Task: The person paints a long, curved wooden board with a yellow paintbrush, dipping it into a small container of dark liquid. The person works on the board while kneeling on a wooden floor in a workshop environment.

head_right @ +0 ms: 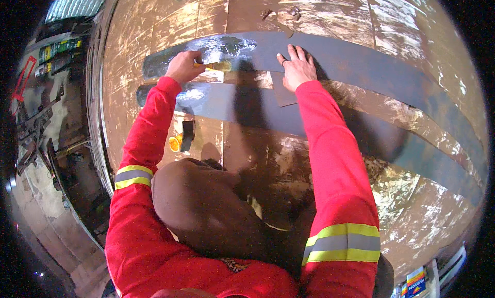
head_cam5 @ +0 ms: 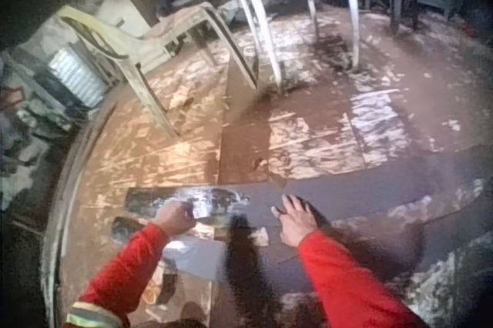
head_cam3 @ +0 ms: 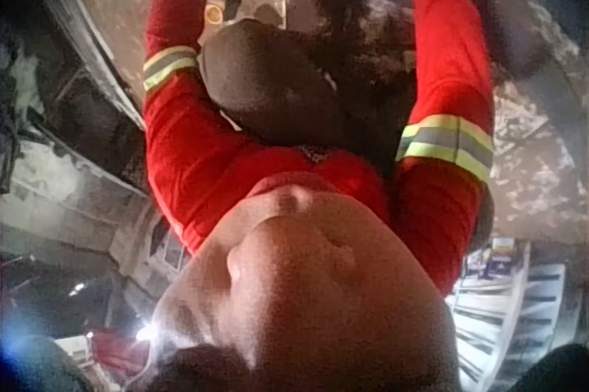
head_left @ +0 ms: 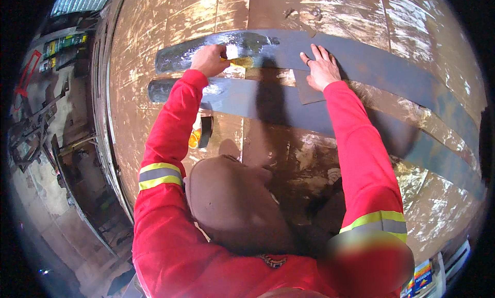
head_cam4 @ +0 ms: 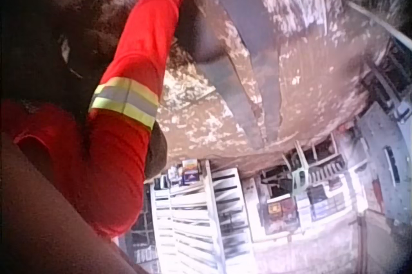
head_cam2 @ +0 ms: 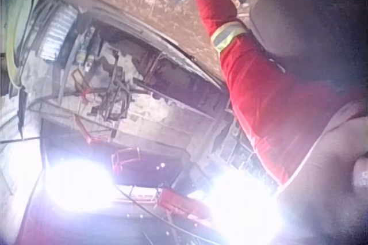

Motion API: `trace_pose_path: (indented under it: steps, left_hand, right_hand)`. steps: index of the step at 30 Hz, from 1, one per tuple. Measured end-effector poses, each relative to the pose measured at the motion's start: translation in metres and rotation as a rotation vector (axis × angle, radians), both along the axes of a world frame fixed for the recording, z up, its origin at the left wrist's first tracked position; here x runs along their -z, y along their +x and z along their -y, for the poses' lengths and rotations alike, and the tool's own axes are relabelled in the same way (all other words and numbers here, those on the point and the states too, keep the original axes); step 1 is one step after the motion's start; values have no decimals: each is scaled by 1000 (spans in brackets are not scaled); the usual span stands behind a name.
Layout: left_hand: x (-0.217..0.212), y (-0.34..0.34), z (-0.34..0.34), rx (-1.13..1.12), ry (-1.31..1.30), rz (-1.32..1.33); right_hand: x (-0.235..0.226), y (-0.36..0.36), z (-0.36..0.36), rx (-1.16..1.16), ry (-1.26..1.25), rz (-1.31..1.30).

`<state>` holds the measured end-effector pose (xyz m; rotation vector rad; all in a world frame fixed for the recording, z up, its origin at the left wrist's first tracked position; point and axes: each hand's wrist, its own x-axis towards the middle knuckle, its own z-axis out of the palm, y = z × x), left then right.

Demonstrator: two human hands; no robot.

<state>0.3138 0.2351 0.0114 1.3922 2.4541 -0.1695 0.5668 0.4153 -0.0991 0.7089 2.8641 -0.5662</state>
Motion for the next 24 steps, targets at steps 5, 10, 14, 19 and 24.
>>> trace_pose_path:
  steps: [5, 10, 14, 19, 24]
  left_hand:
    - [1, -22, 16, -97, -62, -169]
    - [-13, -26, 20, -82, -77, -323]
    - [9, 23, 1, 48, -43, -250]
    - [-6, 45, -6, -19, 262, 79]
    - [16, -38, 59, -300, 130, 12]
  right_hand:
    - [1, 0, -2, -9, -5, 17]
    - [-1, -1, -2, -18, 17, 17]
    - [0, -1, -2, -30, 30, 2]
    - [-4, -1, -3, -53, 58, 0]
    - [-10, -5, -1, -57, 40, 82]
